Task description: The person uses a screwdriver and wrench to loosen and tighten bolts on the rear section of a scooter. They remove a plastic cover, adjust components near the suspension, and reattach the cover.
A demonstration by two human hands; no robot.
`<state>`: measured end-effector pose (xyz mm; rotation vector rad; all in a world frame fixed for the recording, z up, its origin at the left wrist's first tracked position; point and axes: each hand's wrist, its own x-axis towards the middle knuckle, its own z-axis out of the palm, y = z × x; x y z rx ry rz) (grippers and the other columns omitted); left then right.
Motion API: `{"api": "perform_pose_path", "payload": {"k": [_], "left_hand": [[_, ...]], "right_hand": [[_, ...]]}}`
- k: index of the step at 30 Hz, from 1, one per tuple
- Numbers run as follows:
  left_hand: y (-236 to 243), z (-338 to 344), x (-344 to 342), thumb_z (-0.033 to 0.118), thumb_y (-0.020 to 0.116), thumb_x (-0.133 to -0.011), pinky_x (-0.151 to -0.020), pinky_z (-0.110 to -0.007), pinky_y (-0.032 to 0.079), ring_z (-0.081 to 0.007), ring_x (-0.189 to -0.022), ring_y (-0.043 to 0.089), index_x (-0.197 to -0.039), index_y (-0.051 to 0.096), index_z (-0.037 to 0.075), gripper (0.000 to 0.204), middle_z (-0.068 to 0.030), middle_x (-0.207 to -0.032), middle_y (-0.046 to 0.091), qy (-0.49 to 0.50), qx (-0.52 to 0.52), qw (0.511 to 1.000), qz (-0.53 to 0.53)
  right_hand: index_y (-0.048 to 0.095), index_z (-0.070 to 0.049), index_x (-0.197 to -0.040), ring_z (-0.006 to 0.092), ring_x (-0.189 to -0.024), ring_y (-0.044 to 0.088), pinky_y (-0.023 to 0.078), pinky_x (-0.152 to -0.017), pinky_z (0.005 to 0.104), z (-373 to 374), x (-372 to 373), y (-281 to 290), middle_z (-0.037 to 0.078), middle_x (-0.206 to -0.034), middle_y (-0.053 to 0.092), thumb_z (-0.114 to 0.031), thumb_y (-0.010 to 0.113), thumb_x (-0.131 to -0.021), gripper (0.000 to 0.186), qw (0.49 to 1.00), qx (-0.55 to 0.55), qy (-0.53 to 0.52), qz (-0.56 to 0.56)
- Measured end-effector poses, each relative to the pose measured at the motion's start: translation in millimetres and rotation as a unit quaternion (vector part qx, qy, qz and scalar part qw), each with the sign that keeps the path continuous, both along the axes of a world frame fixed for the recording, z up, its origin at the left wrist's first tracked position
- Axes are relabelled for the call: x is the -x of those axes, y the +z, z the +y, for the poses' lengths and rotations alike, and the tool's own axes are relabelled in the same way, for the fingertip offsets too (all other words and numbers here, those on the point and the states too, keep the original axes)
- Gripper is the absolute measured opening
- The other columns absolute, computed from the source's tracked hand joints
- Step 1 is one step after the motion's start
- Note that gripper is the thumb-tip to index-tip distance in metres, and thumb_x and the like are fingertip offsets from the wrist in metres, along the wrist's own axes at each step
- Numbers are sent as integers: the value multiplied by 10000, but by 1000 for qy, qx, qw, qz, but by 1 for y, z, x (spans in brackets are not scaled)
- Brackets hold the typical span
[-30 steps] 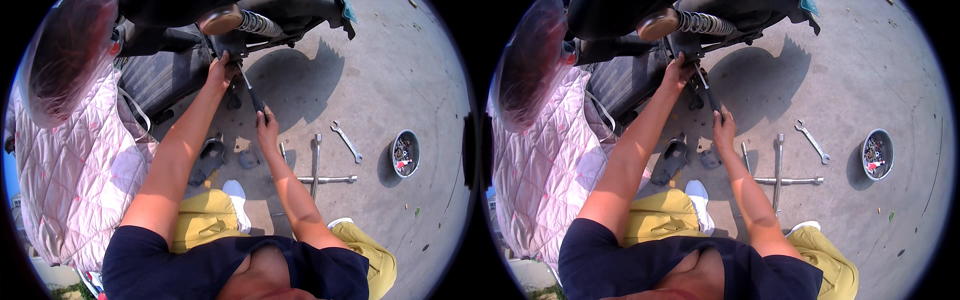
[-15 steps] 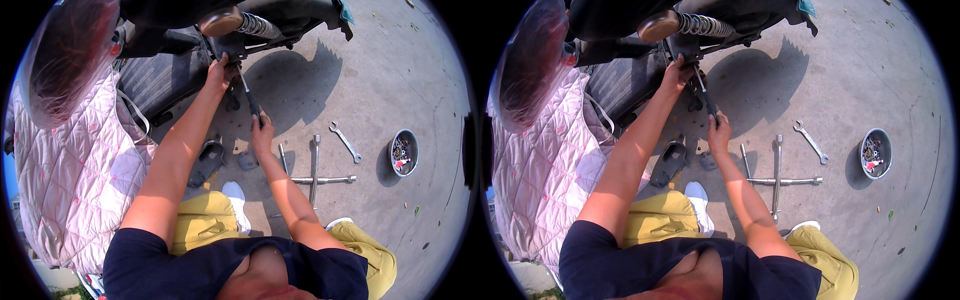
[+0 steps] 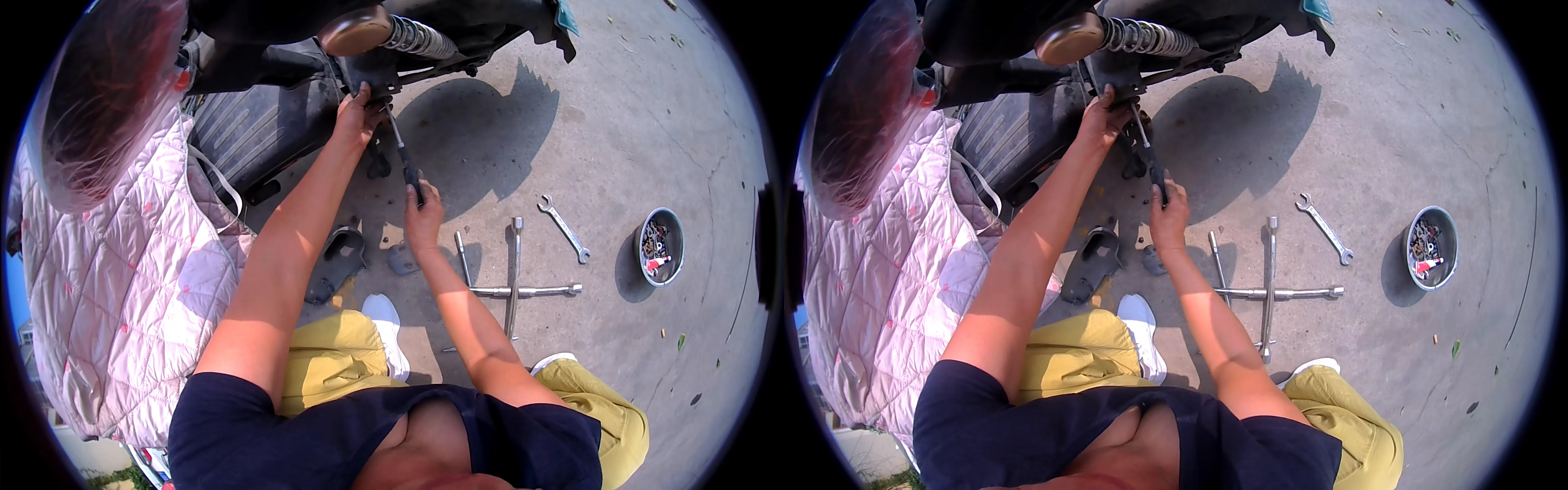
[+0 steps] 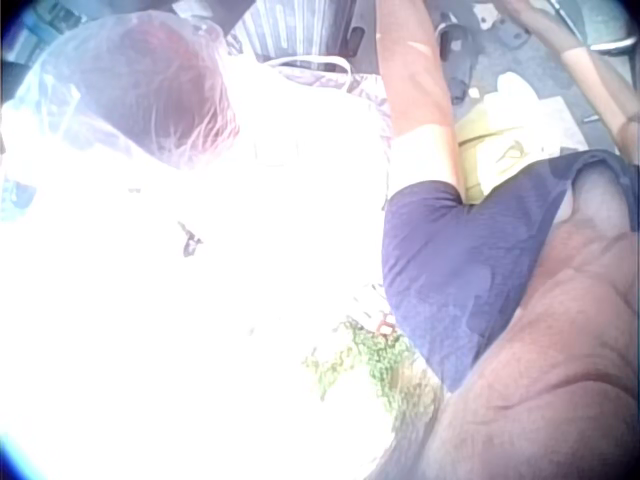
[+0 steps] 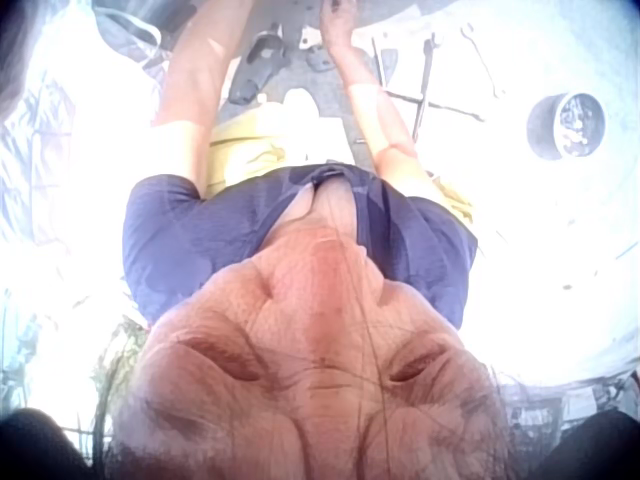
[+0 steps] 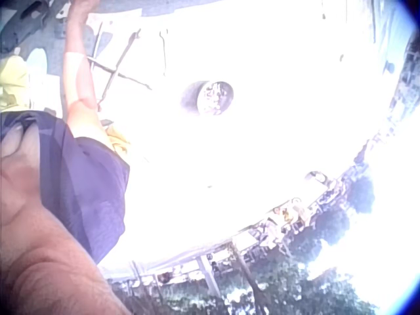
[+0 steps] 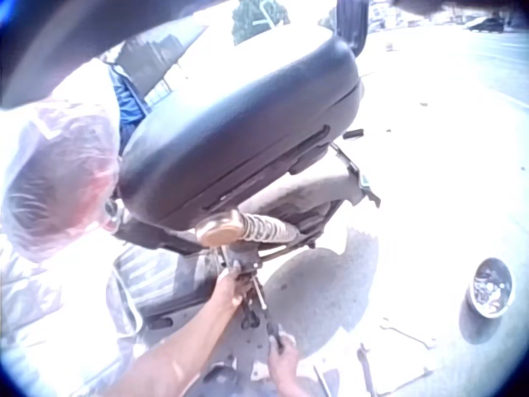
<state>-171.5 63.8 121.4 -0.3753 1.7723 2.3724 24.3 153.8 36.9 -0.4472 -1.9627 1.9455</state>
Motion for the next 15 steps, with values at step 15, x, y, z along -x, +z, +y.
{"api": "perform_pose_path", "payload": {"k": [15], "left_hand": [[-3, -3, 2, 303, 567, -926, -844, -468, 526, -318, -978, 622, -1126, 530, 0, 365, -150, -1050, 629, -6, 11, 1000, -2]], "right_hand": [[576, 14, -1126, 210, -798, 582, 485, -679, 342, -3, 6, -3, 112, -947, 521, -98, 627, -867, 286, 944, 309, 64, -95]]}}
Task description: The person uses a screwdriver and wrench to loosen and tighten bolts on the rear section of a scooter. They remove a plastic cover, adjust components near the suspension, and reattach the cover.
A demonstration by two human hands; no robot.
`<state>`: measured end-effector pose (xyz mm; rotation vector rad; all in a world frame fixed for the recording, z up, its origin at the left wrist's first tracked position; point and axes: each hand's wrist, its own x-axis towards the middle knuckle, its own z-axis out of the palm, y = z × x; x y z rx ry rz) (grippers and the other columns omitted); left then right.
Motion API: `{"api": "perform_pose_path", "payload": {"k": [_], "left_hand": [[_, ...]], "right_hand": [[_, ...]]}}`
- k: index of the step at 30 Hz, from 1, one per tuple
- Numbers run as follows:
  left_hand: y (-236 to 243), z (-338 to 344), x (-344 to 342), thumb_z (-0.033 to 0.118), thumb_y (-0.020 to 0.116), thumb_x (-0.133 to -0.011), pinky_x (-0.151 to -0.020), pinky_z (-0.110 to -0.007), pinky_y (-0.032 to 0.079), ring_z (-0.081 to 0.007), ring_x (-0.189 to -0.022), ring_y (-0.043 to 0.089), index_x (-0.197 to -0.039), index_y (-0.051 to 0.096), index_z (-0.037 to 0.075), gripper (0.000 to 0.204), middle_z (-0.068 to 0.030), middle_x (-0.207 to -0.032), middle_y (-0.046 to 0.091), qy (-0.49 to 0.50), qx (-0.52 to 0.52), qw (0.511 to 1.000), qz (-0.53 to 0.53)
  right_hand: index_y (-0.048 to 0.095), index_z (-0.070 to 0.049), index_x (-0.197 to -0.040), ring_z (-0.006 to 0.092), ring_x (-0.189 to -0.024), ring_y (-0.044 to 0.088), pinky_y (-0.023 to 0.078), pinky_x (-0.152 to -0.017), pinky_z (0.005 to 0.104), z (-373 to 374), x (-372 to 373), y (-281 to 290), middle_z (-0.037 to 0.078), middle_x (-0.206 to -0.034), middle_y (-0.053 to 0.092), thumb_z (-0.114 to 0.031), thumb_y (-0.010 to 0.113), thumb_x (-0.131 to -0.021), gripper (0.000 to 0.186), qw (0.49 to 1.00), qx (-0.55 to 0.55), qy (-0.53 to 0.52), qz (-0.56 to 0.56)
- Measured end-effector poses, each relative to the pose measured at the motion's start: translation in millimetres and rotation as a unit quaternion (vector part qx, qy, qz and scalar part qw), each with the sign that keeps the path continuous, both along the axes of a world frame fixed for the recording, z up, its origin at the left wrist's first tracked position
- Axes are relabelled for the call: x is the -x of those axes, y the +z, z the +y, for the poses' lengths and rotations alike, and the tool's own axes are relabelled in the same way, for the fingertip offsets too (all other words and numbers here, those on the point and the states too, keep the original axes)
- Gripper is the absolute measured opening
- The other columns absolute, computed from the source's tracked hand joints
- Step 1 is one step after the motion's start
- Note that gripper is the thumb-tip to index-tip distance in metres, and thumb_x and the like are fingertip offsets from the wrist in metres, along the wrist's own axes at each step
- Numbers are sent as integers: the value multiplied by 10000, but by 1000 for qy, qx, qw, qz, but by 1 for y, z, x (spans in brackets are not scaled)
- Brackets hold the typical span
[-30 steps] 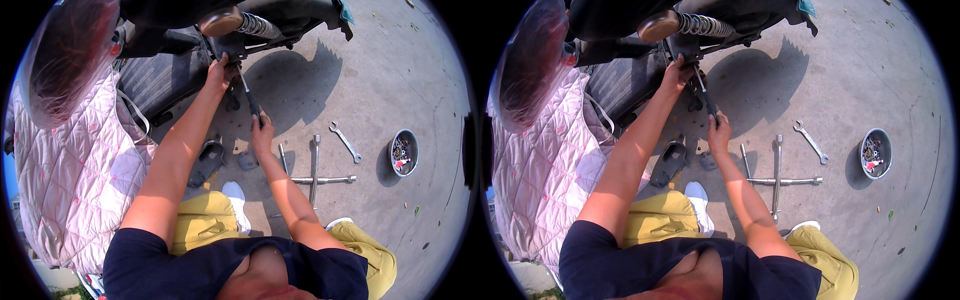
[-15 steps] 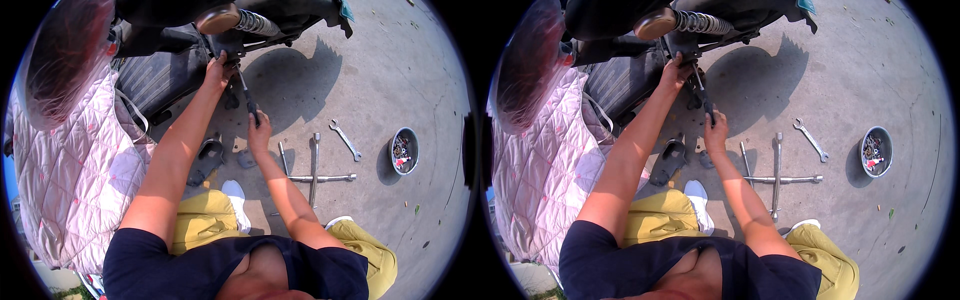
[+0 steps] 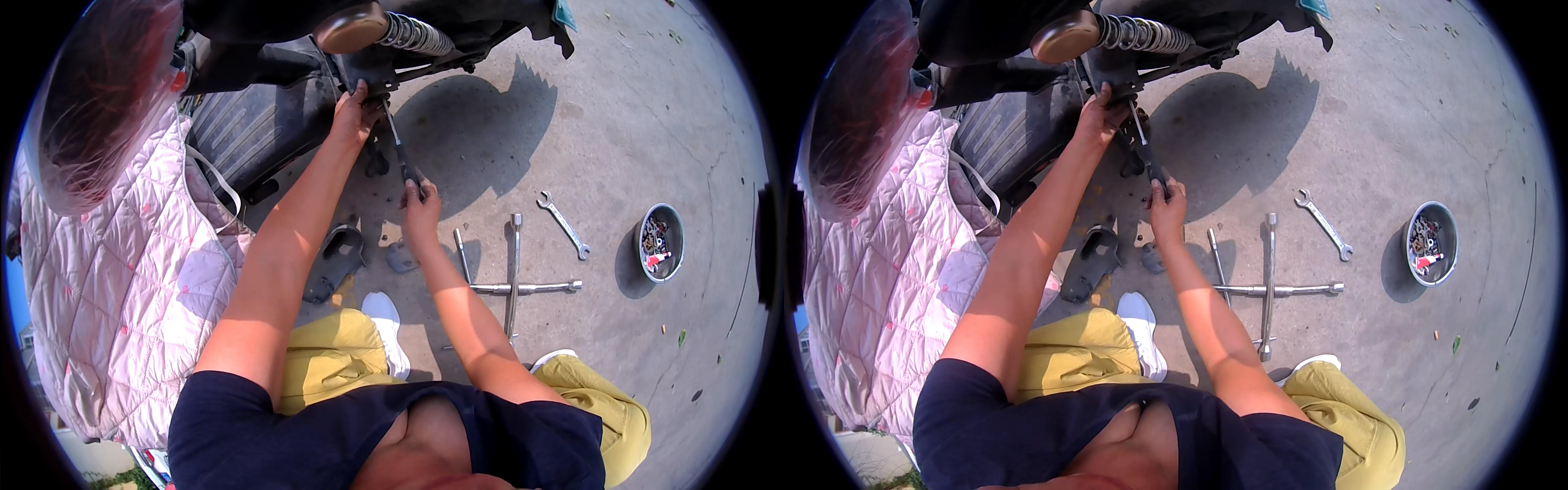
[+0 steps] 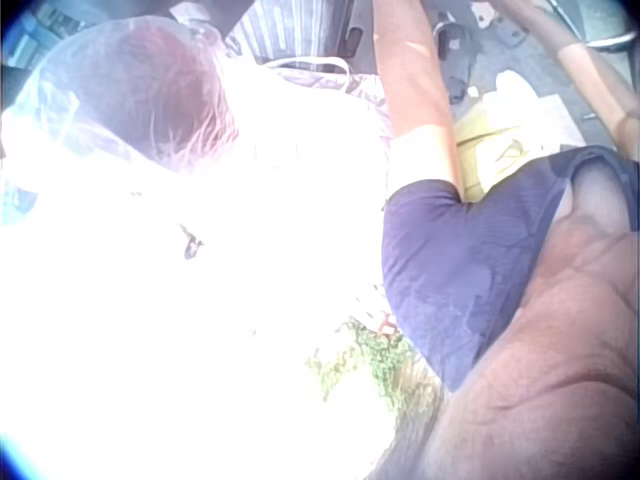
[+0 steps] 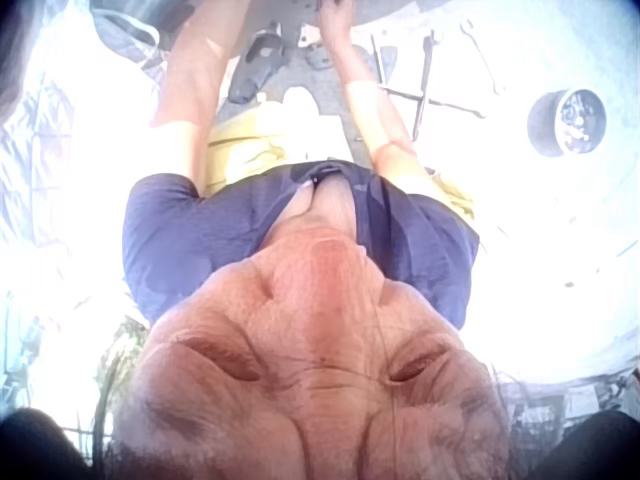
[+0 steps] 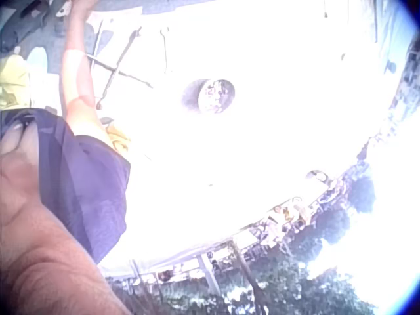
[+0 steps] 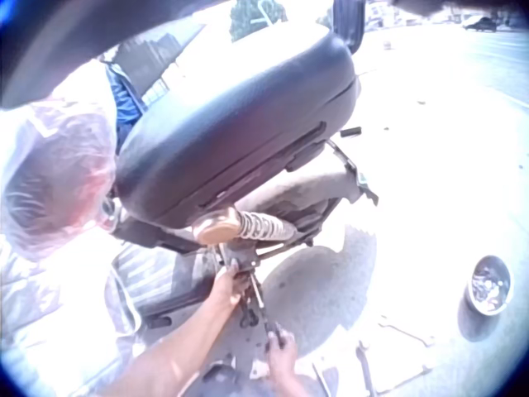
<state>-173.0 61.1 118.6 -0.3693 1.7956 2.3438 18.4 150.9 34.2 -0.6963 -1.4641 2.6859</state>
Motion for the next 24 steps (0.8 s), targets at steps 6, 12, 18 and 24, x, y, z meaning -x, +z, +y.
{"api": "perform_pose_path", "payload": {"k": [6, 12, 18, 24], "left_hand": [[0, -1, 1, 310, 558, -932, -860, -486, 510, -315, -995, 609, -1115, 540, 15, 347, -137, -1054, 627, 1, -8, 1000, -7], [-5, 6, -20, 336, 598, -907, -871, -483, 487, -248, -996, 582, -1094, 558, 49, 344, -77, -1023, 625, 4, -42, 998, -48], [-28, 5, -85, 111, 634, -878, -817, -343, 503, -173, -914, 615, -1096, 581, 27, 240, -43, -968, 633, -213, 171, 956, -108], [-29, 27, -90, 119, 689, -833, -686, -272, 499, -141, -770, 615, -1057, 589, 11, 268, -50, -846, 645, -87, 363, 925, -65]], "right_hand": [[524, -22, -1091, 116, -661, 508, 449, -568, 270, 8, 9, -5, 69, -816, 522, -95, 548, -923, 185, 978, 184, -94, 23], [530, -27, -960, 105, -529, 440, 347, -425, 212, 29, 17, -44, 58, -712, 500, -366, 414, -991, 359, 605, 763, 213, 80], [499, -11, -976, 101, -521, 459, 367, -429, 213, 27, 23, -36, 79, -779, 522, -385, 387, -1000, 391, 808, 568, 132, -87], [467, -13, -1028, 102, -581, 465, 400, -508, 225, 2, 8, -9, 87, -812, 521, -350, 432, -991, 341, 959, 267, -98, 14]]}}
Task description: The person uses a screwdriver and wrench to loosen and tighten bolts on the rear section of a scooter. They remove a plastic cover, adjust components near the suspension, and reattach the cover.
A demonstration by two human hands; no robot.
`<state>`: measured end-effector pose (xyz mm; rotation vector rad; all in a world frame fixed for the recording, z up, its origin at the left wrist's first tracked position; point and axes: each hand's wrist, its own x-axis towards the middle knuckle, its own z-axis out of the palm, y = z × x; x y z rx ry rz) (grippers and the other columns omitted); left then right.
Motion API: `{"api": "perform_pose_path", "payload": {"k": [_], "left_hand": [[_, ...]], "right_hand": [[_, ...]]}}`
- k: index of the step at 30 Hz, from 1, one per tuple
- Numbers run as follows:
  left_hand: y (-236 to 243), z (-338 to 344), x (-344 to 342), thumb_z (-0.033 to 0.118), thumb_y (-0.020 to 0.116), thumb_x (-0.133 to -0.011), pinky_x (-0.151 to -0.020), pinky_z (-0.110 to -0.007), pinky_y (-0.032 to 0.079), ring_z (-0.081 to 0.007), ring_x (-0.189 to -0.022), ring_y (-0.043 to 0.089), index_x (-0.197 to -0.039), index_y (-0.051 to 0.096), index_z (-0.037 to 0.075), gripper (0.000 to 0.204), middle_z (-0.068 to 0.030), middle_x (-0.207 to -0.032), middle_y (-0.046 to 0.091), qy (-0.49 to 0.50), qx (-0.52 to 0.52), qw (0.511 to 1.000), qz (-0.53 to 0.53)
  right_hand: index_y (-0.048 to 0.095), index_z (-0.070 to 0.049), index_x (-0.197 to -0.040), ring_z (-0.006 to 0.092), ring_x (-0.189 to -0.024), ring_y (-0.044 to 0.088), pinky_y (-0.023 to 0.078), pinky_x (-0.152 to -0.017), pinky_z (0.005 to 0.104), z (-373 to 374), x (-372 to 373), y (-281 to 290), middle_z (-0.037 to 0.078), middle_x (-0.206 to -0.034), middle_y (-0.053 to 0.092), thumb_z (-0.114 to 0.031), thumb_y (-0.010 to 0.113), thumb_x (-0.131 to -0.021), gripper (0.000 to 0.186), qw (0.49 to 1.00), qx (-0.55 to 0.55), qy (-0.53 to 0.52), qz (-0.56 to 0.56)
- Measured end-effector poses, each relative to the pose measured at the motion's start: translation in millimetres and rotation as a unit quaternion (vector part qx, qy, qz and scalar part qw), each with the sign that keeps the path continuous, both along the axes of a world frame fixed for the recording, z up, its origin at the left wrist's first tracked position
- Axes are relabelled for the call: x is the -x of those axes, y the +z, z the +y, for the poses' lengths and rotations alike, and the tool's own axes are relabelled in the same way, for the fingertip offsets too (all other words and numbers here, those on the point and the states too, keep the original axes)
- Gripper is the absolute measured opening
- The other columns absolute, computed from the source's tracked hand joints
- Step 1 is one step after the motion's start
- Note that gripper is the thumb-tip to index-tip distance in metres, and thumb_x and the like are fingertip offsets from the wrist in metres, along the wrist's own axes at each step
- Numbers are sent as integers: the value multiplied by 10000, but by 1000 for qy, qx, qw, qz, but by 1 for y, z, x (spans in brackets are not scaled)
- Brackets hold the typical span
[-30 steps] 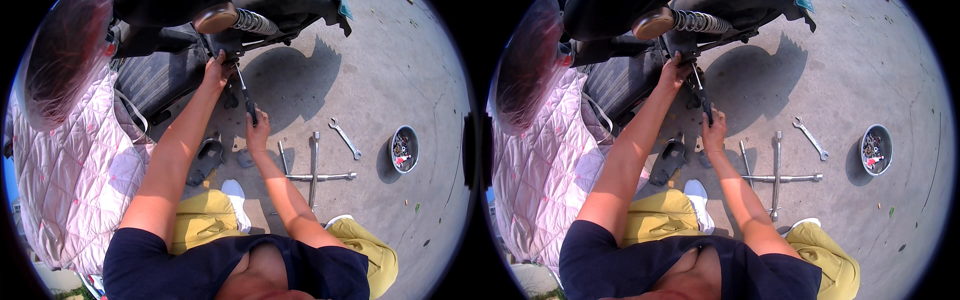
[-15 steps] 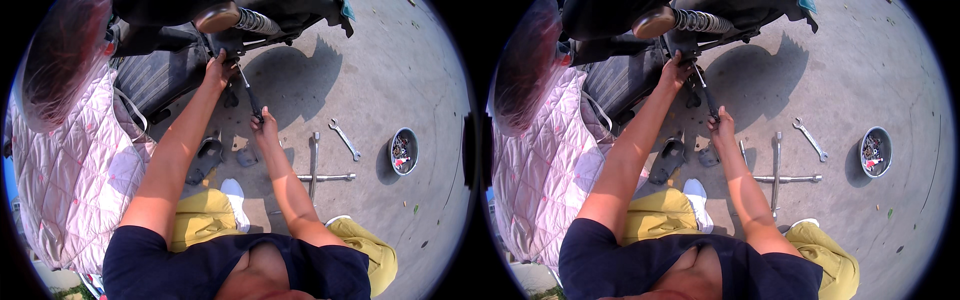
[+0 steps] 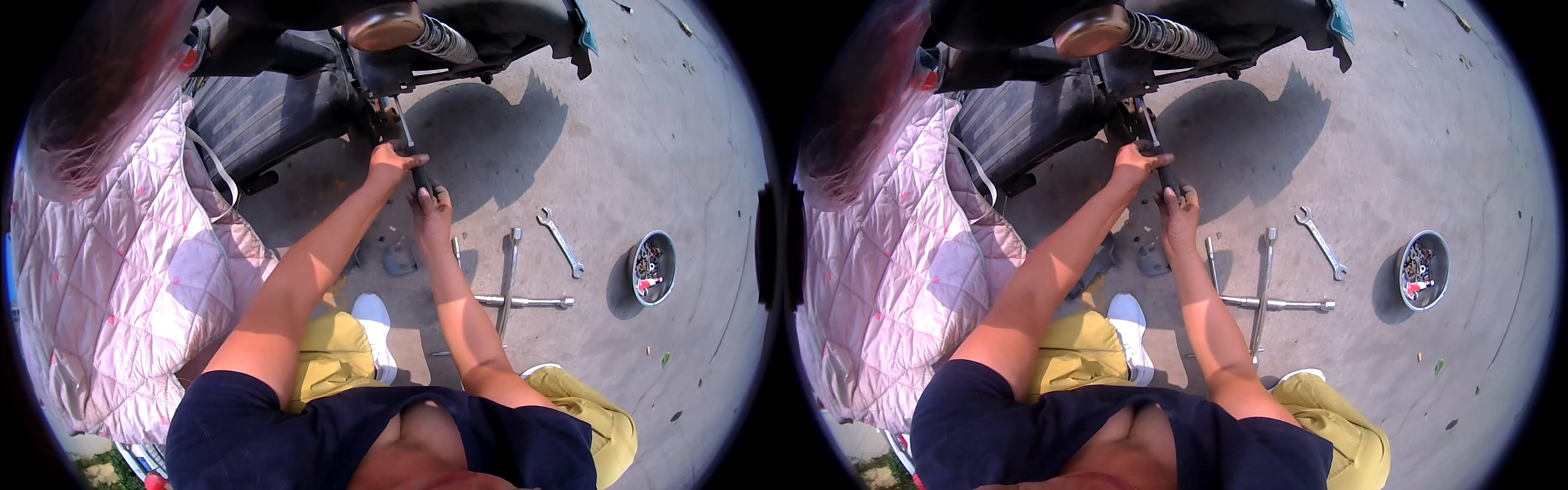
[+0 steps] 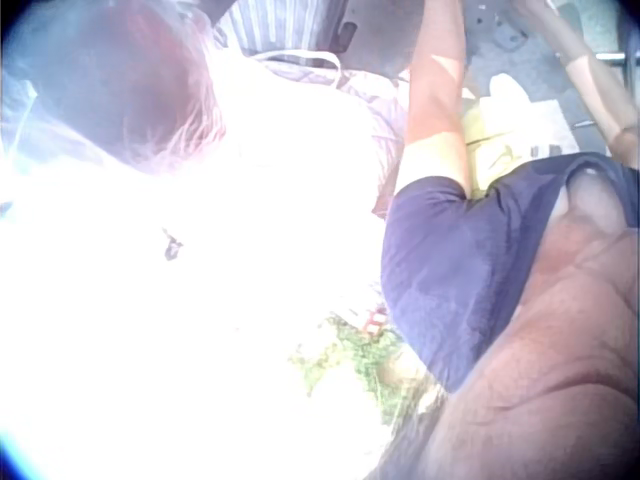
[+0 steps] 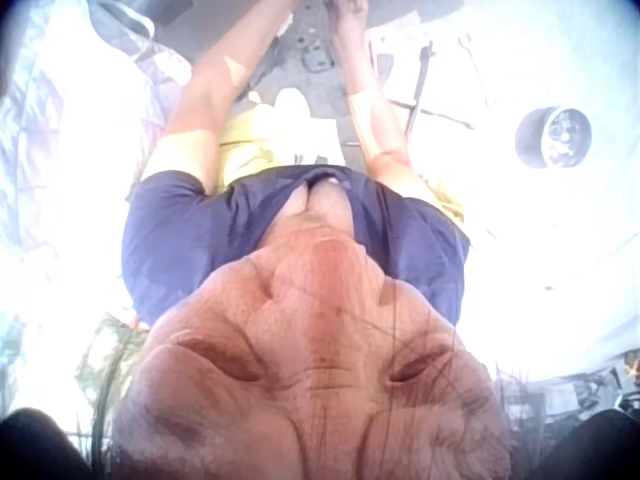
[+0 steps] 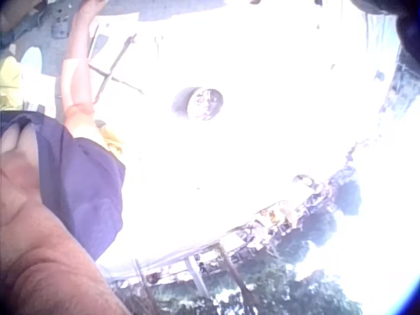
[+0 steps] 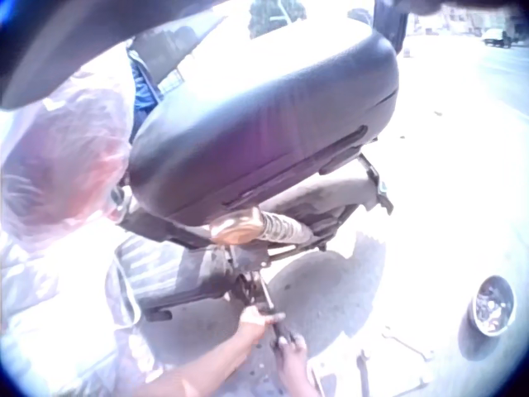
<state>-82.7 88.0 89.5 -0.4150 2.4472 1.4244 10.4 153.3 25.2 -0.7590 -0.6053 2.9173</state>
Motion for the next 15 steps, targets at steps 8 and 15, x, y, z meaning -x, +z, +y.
{"api": "perform_pose_path", "payload": {"k": [8, 15], "left_hand": [[0, -20, 9, 250, 811, -721, -480, -239, 334, -69, -535, 446, -841, 630, 28, 310, -16, -701, 588, -44, -120, 988, -83], [-5, -5, 7, 268, 785, -753, -477, -253, 335, -77, -539, 450, -808, 634, 25, 292, -16, -688, 595, -43, -48, 997, -38]], "right_hand": [[519, -17, -1023, 129, -535, 503, 373, -470, 259, 23, 5, -24, 78, -755, 544, -403, 421, -988, 400, 926, 305, 218, 55], [549, -47, -926, 102, -417, 365, 323, -421, 250, 26, 12, -8, 3, -556, 436, -492, 355, -982, 488, 933, -320, 165, 2]]}}
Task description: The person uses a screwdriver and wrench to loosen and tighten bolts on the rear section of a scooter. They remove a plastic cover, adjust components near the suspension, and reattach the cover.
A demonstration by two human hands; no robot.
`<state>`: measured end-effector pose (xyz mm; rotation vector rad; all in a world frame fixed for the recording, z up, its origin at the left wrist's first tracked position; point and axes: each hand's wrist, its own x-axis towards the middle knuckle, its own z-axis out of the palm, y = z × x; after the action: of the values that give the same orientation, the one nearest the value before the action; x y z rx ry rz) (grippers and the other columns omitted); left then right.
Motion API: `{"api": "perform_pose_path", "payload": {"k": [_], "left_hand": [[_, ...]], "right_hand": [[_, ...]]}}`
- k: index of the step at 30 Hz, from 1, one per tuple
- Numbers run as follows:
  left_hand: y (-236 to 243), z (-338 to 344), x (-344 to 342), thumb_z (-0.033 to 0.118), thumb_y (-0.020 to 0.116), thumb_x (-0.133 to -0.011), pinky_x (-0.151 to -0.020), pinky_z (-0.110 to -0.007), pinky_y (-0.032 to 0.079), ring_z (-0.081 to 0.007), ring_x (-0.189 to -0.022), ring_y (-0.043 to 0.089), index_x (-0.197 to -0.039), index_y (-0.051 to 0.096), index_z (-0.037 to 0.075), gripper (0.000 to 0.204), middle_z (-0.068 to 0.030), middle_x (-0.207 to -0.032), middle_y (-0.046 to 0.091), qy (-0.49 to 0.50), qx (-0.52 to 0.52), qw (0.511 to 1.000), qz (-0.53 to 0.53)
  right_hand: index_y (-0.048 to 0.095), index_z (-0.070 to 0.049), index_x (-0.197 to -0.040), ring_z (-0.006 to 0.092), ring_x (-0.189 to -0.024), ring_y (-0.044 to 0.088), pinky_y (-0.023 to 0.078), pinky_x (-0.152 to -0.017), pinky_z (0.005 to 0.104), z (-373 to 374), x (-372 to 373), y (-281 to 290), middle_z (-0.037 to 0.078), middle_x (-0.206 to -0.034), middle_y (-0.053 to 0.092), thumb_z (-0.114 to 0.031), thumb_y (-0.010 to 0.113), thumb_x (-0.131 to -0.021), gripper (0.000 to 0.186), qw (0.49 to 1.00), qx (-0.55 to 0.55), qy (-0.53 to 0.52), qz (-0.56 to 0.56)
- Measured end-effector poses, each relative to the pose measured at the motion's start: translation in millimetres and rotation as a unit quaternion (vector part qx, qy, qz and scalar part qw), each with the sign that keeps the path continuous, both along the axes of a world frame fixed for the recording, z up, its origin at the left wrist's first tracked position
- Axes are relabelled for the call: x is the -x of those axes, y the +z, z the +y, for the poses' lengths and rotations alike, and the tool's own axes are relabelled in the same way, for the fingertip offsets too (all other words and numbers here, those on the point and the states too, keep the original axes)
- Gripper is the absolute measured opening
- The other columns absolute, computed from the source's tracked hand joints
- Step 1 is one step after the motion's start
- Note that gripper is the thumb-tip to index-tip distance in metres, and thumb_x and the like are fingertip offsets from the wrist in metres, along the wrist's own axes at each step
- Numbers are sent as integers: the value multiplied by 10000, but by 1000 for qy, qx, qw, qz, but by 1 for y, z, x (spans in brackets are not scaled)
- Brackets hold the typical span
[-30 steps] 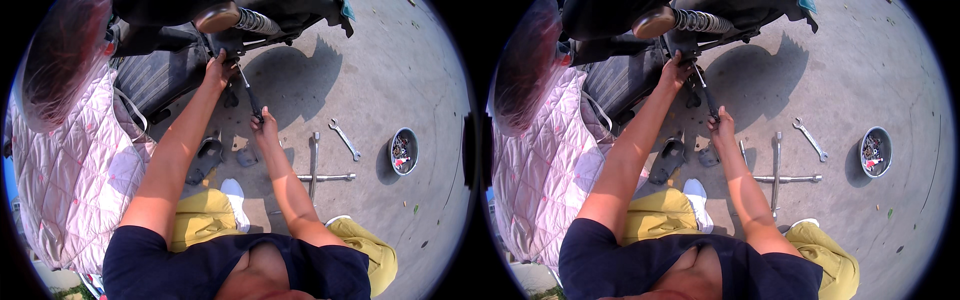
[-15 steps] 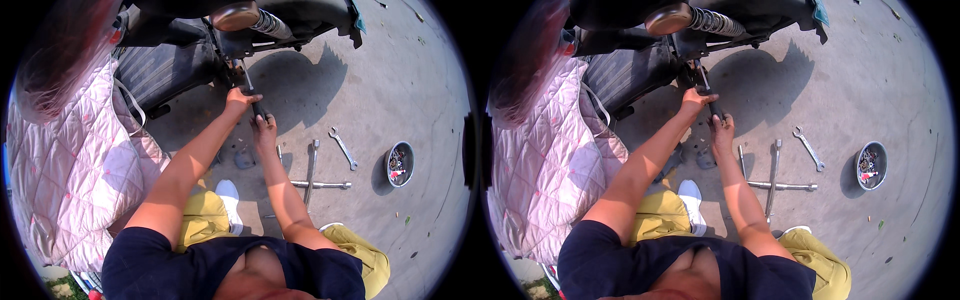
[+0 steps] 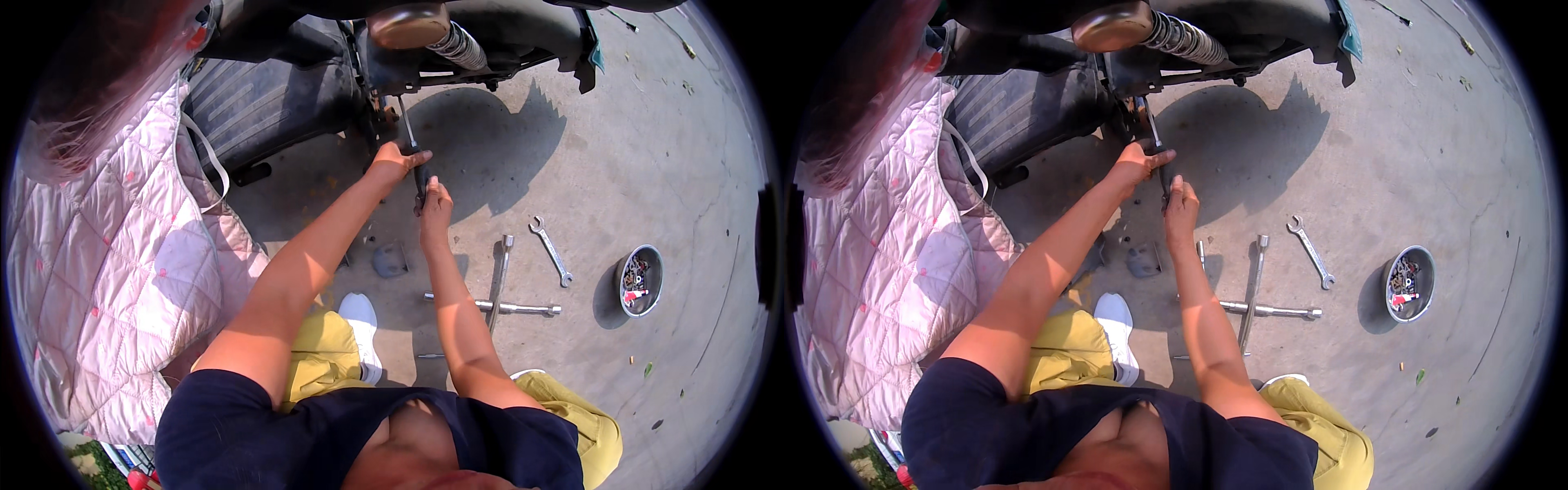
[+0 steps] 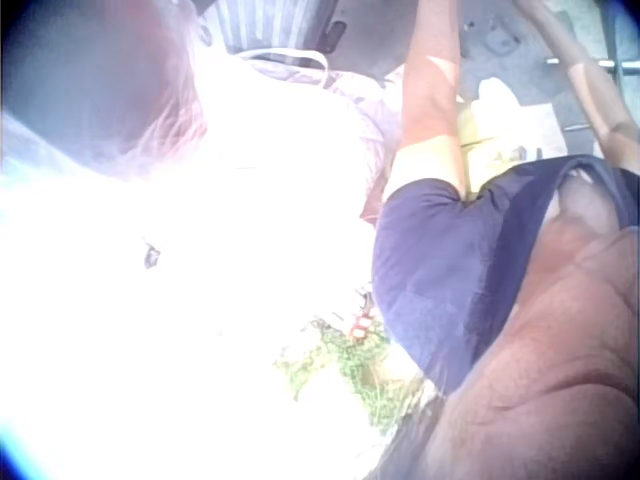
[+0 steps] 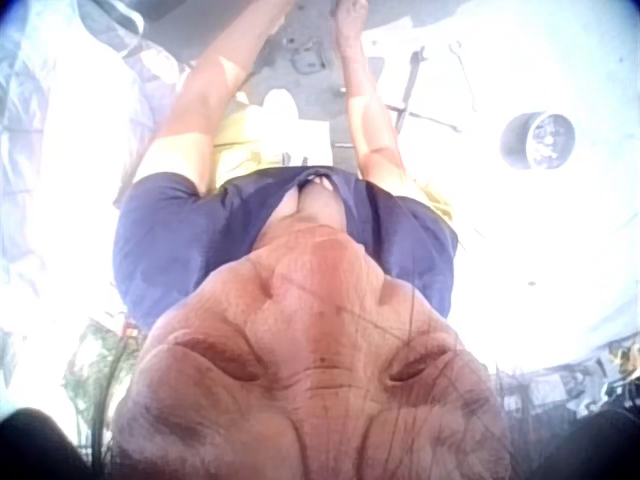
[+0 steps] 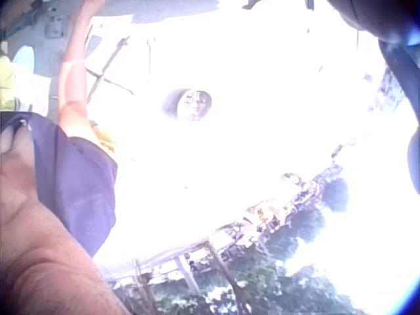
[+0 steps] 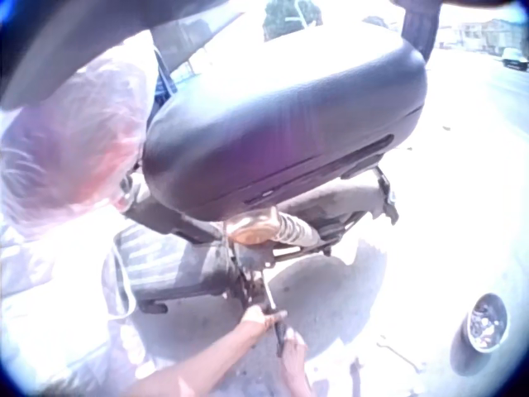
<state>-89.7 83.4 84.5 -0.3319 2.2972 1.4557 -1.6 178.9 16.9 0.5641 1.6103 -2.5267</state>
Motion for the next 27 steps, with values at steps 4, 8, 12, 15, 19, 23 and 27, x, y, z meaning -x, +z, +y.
{"api": "perform_pose_path", "payload": {"k": [4, 8, 12, 15, 19, 23, 27], "left_hand": [[9, -9, 9, 248, 771, -765, -485, -266, 361, -84, -550, 470, -811, 648, 11, 271, -20, -672, 599, -26, -55, 998, -35], [6, 2, 3, 228, 763, -764, -493, -264, 382, -89, -560, 492, -815, 667, 7, 246, -25, -663, 608, -9, 151, 986, 66], [8, 7, 1, 284, 771, -744, -573, -292, 440, -134, -610, 561, -853, 670, -23, 341, -75, -695, 641, 0, 172, 982, 83], [13, 0, 5, 317, 769, -738, -635, -323, 474, -170, -660, 604, -892, 666, -38, 400, -106, -743, 666, -6, 29, 1000, -9], [9, 5, 7, 267, 723, -802, -559, -303, 430, -133, -613, 557, -864, 656, -17, 298, -77, -736, 646, -30, 176, 983, 51], [4, 6, 3, 227, 701, -834, -494, -277, 388, -87, -563, 523, -796, 648, 7, 230, -54, -689, 636, -73, 162, 976, 123], [9, -9, 7, 146, 637, -876, -492, -233, 374, -66, -574, 490, -877, 639, 22, 124, -4, -710, 597, -19, -24, 999, -14]], "right_hand": [[564, -39, -878, 119, -429, 405, 352, -434, 263, 11, 7, -9, 4, -532, 458, -486, 371, -975, 497, 933, 342, 74, -85], [562, -26, -881, 155, -438, 447, 384, -449, 296, -3, 1, -10, 16, -542, 502, -482, 402, -964, 491, 996, 53, 36, -67], [550, -8, -895, 195, -465, 507, 415, -471, 337, -7, -1, -12, 56, -537, 530, -486, 465, -941, 487, 977, -199, -24, 76], [545, -7, -883, 186, -466, 509, 406, -468, 344, 3, 2, -17, 57, -510, 503, -433, 516, -932, 430, 927, 351, 129, -28], [555, -19, -866, 163, -427, 421, 357, -443, 314, 1, 6, -20, 29, -468, 417, -473, 480, -930, 465, 997, 26, 47, 47], [545, -19, -793, 155, -427, 427, 348, -430, 294, 8, 13, -23, 27, -486, 447, -423, 483, -937, 433, 927, 357, 119, 12], [531, -18, -769, 146, -425, 435, 335, -420, 270, 7, 15, -24, 32, -503, 479, -377, 506, -940, 399, 714, 662, 206, -98]]}}
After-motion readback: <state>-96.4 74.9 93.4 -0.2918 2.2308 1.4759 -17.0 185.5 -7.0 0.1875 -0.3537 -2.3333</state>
